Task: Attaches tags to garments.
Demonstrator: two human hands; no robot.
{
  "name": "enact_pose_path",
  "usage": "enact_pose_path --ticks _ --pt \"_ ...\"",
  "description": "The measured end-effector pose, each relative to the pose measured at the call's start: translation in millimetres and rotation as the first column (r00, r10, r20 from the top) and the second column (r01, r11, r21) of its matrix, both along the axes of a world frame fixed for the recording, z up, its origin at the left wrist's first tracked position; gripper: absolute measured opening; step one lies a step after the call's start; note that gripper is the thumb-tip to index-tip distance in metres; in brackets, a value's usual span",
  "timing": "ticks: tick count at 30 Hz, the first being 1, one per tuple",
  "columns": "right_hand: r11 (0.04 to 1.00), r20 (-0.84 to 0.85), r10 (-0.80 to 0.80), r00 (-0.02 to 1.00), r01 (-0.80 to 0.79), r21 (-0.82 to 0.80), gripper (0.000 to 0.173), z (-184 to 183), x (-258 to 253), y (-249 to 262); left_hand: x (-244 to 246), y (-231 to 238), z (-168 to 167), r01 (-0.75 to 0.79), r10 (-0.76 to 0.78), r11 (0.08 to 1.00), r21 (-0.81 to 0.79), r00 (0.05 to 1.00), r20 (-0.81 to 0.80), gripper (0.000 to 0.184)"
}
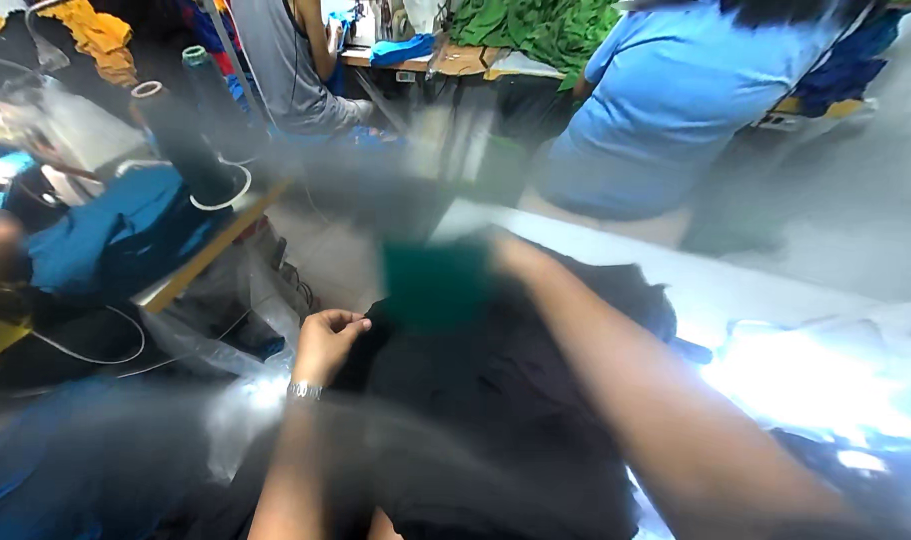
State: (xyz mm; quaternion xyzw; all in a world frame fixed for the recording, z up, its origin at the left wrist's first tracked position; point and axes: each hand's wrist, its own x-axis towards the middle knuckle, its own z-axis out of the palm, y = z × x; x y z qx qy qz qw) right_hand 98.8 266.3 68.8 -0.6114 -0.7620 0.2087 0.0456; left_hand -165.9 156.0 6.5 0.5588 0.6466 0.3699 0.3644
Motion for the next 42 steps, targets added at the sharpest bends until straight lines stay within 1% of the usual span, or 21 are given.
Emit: enact_pose_path --ticks 5,7,9,11,13,14,15,16,17,19,21,23,24,25,27,29,30,32,33,35,42 --pt "0.997 0.006 -0.036 0.999 0.035 0.067 0.039 6 14 -12 22 -24 14 0.040 -0.061 0.974 0.224 0.995 0.084 0.006" --pt "0.989 -0.088 -0.084 0.992 0.095 0.117 0.037 7 24 -22 39 -44 22 0.131 -0.162 0.929 0.345 0.985 0.061 0.007" --pt "0.974 -0.216 -0.094 0.972 0.135 0.184 0.030 8 38 -37 56 -66 30 0.275 -0.336 0.834 0.478 0.941 0.043 0.010" --pt "0.948 -0.334 0.011 0.942 0.096 0.304 0.024 4 53 -57 73 -83 36 0.438 -0.601 0.679 0.589 0.793 0.103 0.009" --pt "0.893 -0.364 0.204 0.909 -0.020 0.450 0.019 2 64 -78 84 -91 41 0.601 -0.839 0.468 0.648 0.532 0.112 0.015" --pt "0.875 -0.330 0.264 0.907 -0.081 0.477 0.018 7 64 -91 88 -91 43 0.645 -0.902 0.379 0.663 0.417 0.110 0.019" --pt "0.878 -0.314 0.298 0.902 -0.129 0.462 0.018 18 60 -108 88 -87 44 0.661 -0.929 0.333 0.673 0.354 0.112 0.020" --pt "0.890 -0.322 0.311 0.894 -0.155 0.428 0.018 32 51 -124 85 -82 44 0.665 -0.933 0.322 0.674 0.343 0.108 0.020" --pt "0.875 -0.312 0.354 0.882 -0.194 0.443 0.017 35 50 -132 80 -76 43 0.662 -0.922 0.340 0.668 0.376 0.096 0.018" --pt "0.820 -0.277 0.434 0.857 -0.249 0.515 0.016 30 58 -134 66 -66 46 0.640 -0.850 0.422 0.642 0.525 0.035 0.013" --pt "0.916 -0.332 0.243 0.912 -0.103 0.389 0.015 49 49 -147 55 -67 54 0.575 -0.696 0.549 0.606 0.717 -0.049 0.011" --pt "0.968 -0.412 0.021 0.911 0.084 0.236 0.015 67 39 -155 52 -75 62 0.422 -0.426 0.707 0.568 0.895 -0.135 0.012" --pt "0.953 -0.499 0.093 0.861 0.069 0.296 0.015 56 52 -150 54 -80 66 0.314 -0.284 0.765 0.562 0.948 -0.142 0.012" --pt "0.900 -0.562 0.268 0.783 0.004 0.435 0.015 30 74 -135 59 -84 68 0.212 -0.179 0.796 0.567 0.977 -0.114 0.011" --pt "0.848 -0.714 0.489 0.502 -0.080 0.524 0.018 2 90 -113 71 -89 68 0.124 -0.165 0.786 0.606 0.986 0.013 0.012" --pt "0.907 -0.836 0.415 0.359 -0.087 0.413 0.022 12 72 -123 85 -85 57 0.195 -0.362 0.726 0.659 0.923 0.127 0.013" --pt "0.935 -0.872 0.349 0.343 -0.061 0.350 0.025 23 54 -134 92 -80 50 0.245 -0.457 0.694 0.677 0.877 0.151 0.013" --pt "0.907 -0.866 0.415 0.278 -0.199 0.371 0.025 14 44 -129 104 -72 39 0.293 -0.531 0.671 0.681 0.831 0.166 0.013" --pt "0.865 -0.840 0.482 0.248 -0.284 0.413 0.023 6 45 -122 108 -67 36 0.290 -0.535 0.672 0.681 0.826 0.177 0.012" --pt "0.831 -0.820 0.531 0.212 -0.321 0.455 0.021 -3 46 -117 115 -58 33 0.239 -0.501 0.706 0.666 0.833 0.232 0.013" --pt "0.876 -0.882 0.440 0.169 -0.297 0.380 0.026 -8 42 -119 112 -49 27 0.196 -0.435 0.753 0.628 0.865 0.251 0.017"
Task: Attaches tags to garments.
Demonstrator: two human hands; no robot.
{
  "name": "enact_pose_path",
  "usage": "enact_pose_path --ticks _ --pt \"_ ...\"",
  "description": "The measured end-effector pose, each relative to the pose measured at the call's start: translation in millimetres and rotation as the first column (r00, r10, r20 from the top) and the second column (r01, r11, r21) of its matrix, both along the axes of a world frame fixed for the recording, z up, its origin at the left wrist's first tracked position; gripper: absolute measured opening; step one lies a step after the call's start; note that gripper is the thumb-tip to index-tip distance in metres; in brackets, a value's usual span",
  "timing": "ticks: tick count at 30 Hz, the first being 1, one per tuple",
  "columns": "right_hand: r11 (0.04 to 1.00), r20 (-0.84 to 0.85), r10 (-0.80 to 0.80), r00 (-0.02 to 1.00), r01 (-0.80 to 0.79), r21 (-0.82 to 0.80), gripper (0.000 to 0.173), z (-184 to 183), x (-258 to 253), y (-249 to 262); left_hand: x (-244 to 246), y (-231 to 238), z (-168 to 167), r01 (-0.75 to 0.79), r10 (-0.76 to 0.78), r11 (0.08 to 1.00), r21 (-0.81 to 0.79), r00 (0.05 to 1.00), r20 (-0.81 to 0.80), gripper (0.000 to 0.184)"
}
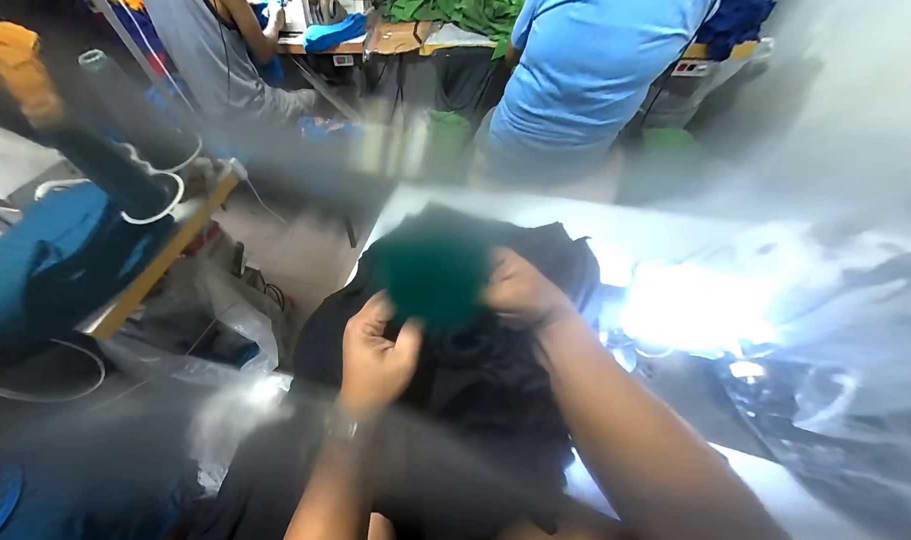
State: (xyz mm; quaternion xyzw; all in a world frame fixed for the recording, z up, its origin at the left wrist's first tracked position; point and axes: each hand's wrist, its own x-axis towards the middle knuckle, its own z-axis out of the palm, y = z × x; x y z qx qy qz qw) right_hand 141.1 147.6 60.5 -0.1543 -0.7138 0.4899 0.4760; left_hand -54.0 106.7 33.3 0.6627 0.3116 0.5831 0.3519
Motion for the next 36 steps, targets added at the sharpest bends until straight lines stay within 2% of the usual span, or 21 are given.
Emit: enact_pose_path --ticks 5,8,10,13,16,19,23,25,27,33,36 --pt "1.000 0.004 -0.003 1.000 0.003 -0.015 0.027 -1 -2 2 -4 4 3 0.030 -0.031 1.000 -0.004 0.995 -0.099 0.023" --pt "0.999 0.008 -0.027 1.000 0.027 -0.043 0.027 1 -4 0 -3 4 1 0.012 -0.014 1.000 -0.022 0.996 -0.086 0.017" --pt "0.992 0.028 -0.097 0.995 0.099 -0.081 0.027 3 -6 -3 0 5 -3 -0.043 0.042 0.999 -0.026 0.997 -0.065 0.013" --pt "0.952 0.068 -0.283 0.957 0.288 -0.103 0.022 6 -7 -6 3 7 -10 -0.107 0.107 0.992 -0.068 0.994 -0.012 0.014" --pt "0.943 0.020 -0.331 0.944 0.329 0.050 0.018 6 7 -12 2 14 -13 -0.108 0.127 0.984 -0.143 0.983 0.133 0.016" --pt "0.899 0.154 -0.372 0.915 0.314 0.305 0.015 7 13 -24 2 17 -12 -0.105 0.150 0.973 -0.207 0.964 0.217 0.014" --pt "0.739 0.292 -0.590 0.753 0.358 0.570 0.016 7 1 -32 7 16 -10 -0.127 0.169 0.972 -0.196 0.963 0.212 0.011" --pt "0.689 0.327 -0.663 0.674 0.378 0.618 0.013 11 -2 -34 6 16 -10 -0.132 0.168 0.976 -0.175 0.964 0.208 0.011" --pt "0.672 0.339 -0.688 0.642 0.386 0.632 0.009 13 -2 -34 3 16 -10 -0.130 0.160 0.980 -0.151 0.966 0.205 0.012" --pt "0.681 0.252 -0.625 0.739 0.358 0.639 0.015 10 8 -29 0 18 -3 -0.110 0.140 0.983 -0.148 0.967 0.212 0.012" --pt "0.668 0.258 -0.636 0.727 0.352 0.656 0.019 10 2 -29 3 16 -2 -0.092 0.126 0.983 -0.157 0.967 0.221 0.011"
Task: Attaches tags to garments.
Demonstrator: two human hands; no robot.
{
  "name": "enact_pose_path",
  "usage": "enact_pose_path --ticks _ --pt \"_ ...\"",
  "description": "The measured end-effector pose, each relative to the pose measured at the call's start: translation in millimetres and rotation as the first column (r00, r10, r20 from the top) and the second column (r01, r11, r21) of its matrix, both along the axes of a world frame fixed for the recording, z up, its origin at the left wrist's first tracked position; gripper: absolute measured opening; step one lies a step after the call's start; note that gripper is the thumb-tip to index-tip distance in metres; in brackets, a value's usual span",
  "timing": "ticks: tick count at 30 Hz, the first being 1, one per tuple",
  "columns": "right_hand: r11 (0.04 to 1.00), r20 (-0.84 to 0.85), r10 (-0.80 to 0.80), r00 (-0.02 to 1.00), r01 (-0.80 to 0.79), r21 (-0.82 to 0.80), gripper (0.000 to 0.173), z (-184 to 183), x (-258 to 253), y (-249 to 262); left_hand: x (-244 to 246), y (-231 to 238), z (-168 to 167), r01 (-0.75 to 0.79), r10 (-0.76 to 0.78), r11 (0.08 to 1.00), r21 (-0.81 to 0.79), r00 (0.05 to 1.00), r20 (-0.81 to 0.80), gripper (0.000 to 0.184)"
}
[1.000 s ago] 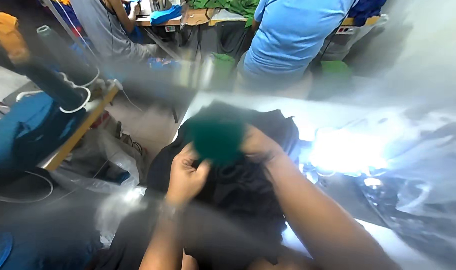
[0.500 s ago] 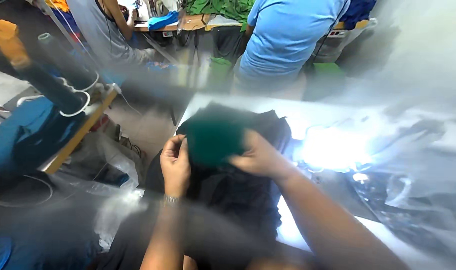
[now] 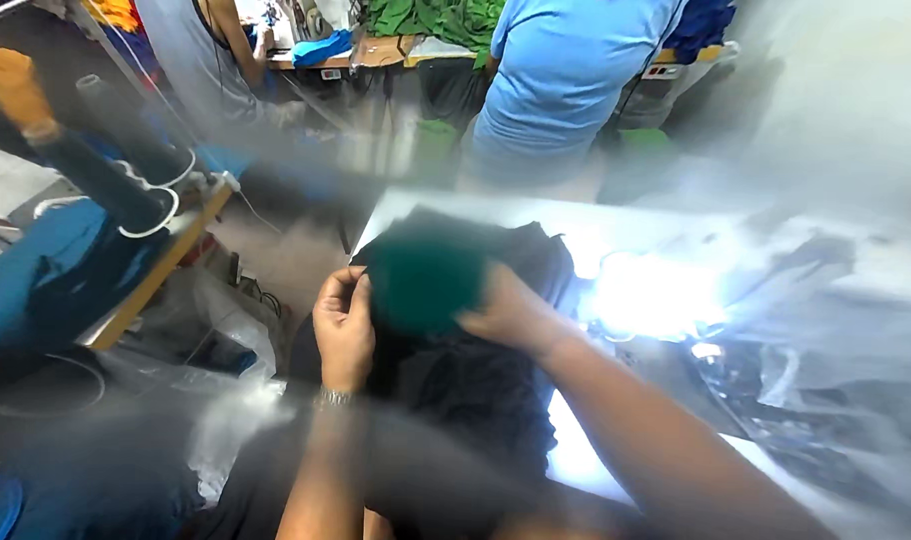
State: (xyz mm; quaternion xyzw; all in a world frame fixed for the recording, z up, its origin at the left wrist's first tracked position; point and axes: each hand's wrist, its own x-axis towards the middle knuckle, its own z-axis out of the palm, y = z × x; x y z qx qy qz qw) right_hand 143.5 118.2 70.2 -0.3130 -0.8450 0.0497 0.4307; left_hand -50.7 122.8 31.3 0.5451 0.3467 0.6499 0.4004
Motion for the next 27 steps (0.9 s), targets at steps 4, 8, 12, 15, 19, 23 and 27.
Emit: enact_pose_path --ticks 4,8,12,15,19,23,27 --pt "0.996 0.019 -0.057 0.998 0.055 0.076 0.015 0 -12 6 0 -2 1 0.010 -0.010 1.000 -0.011 1.000 0.004 0.011" --pt "1.000 0.023 0.009 1.000 -0.010 0.028 0.012 2 -8 10 -3 -1 2 -0.007 0.007 1.000 -0.014 1.000 -0.014 0.011" --pt "0.977 0.074 0.061 0.995 -0.045 -0.208 0.019 12 13 -7 -4 1 2 -0.038 0.038 0.998 -0.048 0.999 0.005 0.013" --pt "0.964 -0.032 0.053 0.998 -0.059 -0.259 0.018 4 25 -14 4 -7 6 0.090 -0.078 0.990 -0.107 0.991 0.112 0.013" --pt "0.943 -0.307 -0.125 0.943 0.017 -0.332 0.007 -3 15 -24 7 -11 7 0.263 -0.179 0.935 -0.240 0.930 0.322 0.021" --pt "0.939 -0.471 -0.123 0.873 -0.052 -0.340 0.018 -14 3 -28 7 -15 6 0.394 -0.319 0.892 -0.220 0.895 0.311 0.029" --pt "0.938 -0.453 -0.056 0.890 -0.108 -0.330 0.032 -15 3 -32 10 -23 11 0.343 -0.353 0.934 -0.098 0.930 -0.107 0.022"
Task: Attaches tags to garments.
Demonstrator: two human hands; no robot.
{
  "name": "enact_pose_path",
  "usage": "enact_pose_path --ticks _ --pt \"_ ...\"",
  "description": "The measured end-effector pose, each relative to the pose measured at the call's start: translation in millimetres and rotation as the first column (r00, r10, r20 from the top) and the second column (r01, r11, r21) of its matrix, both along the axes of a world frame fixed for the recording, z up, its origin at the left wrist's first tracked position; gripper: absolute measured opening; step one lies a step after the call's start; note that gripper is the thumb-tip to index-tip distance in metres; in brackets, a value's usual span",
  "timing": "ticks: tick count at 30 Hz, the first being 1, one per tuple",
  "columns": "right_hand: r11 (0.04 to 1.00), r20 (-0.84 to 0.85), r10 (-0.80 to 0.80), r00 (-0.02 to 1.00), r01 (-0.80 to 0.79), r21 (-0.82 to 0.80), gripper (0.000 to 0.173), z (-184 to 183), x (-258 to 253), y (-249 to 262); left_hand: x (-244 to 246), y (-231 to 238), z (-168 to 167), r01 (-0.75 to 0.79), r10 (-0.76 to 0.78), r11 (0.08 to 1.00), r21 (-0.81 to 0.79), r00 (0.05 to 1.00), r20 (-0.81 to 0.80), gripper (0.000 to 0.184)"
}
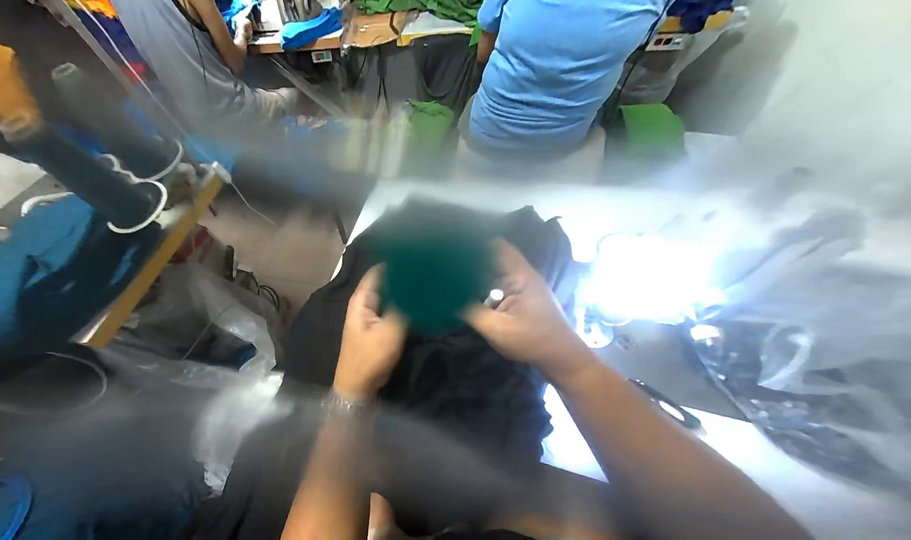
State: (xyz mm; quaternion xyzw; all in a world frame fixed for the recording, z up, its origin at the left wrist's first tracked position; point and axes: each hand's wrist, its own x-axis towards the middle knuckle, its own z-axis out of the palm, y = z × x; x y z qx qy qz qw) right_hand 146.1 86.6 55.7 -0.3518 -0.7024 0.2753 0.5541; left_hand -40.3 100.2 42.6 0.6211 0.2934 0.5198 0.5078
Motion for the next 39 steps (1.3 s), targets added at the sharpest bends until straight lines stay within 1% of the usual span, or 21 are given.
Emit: enact_pose_path --ticks 2,4,5,6,7,9,10,11,13,15,17,19,22,25,29,33,39 --pt "1.000 0.039 0.015 0.999 -0.016 0.015 0.033 4 3 -2 2 -2 3 -0.015 0.032 0.994 0.111 0.988 -0.149 0.026" --pt "1.000 0.084 0.014 0.996 -0.016 0.025 0.033 8 6 -5 1 -1 3 -0.007 0.043 0.990 0.140 0.966 -0.255 0.021" --pt "1.000 0.113 0.004 0.994 -0.004 -0.002 0.033 10 7 -6 0 -1 2 0.000 0.040 0.990 0.141 0.958 -0.285 0.017" --pt "0.997 0.144 -0.002 0.990 0.013 -0.076 0.034 12 9 -9 1 -1 2 0.001 0.039 0.991 0.133 0.953 -0.301 0.013" --pt "0.979 0.157 0.003 0.988 0.029 -0.200 0.036 15 12 -10 2 -2 1 -0.003 0.039 0.993 0.115 0.950 -0.309 0.009" --pt "0.893 0.129 -0.006 0.992 0.064 -0.446 0.039 20 16 -9 6 -7 1 -0.015 0.034 0.998 0.064 0.949 -0.313 0.004" --pt "0.848 0.094 -0.022 0.995 0.068 -0.525 0.036 21 16 -8 7 -10 0 -0.020 0.031 0.999 0.038 0.949 -0.315 0.004" --pt "0.817 0.036 -0.031 0.999 0.046 -0.574 0.030 20 15 -9 9 -11 -2 -0.021 0.027 1.000 0.022 0.949 -0.314 0.006" --pt "0.795 -0.106 -0.036 0.994 -0.036 -0.606 0.021 16 12 -13 9 -12 -6 -0.021 0.022 1.000 0.006 0.952 -0.304 0.012" --pt "0.801 -0.235 -0.049 0.971 -0.103 -0.590 0.024 14 10 -16 5 -13 -9 -0.038 0.032 0.999 -0.014 0.953 -0.301 0.016" --pt "0.829 -0.299 -0.104 0.949 -0.083 -0.553 0.030 11 9 -17 4 -15 -10 -0.061 0.048 0.998 -0.035 0.949 -0.311 0.017" --pt "0.864 -0.258 -0.156 0.953 0.005 -0.504 0.032 6 7 -18 5 -16 -11 -0.081 0.064 0.996 -0.041 0.948 -0.313 0.015" --pt "0.913 -0.187 -0.206 0.961 0.120 -0.390 0.039 -1 1 -24 9 -18 -12 -0.113 0.091 0.992 -0.060 0.954 -0.287 0.013" --pt "0.946 -0.202 -0.230 0.952 0.170 -0.275 0.042 -5 -7 -27 10 -21 -12 -0.137 0.110 0.987 -0.084 0.957 -0.267 0.012" --pt "0.946 -0.242 -0.249 0.938 0.182 -0.268 0.043 -8 -13 -28 11 -21 -15 -0.125 0.106 0.990 -0.070 0.967 -0.231 0.012" --pt "0.937 -0.239 -0.276 0.931 0.206 -0.281 0.044 -9 -17 -29 13 -21 -17 -0.139 0.122 0.988 -0.065 0.971 -0.208 0.010" --pt "0.949 -0.146 -0.294 0.945 0.269 -0.166 0.043 -8 -24 -23 16 -22 -19 -0.158 0.144 0.986 -0.055 0.969 -0.199 0.008"
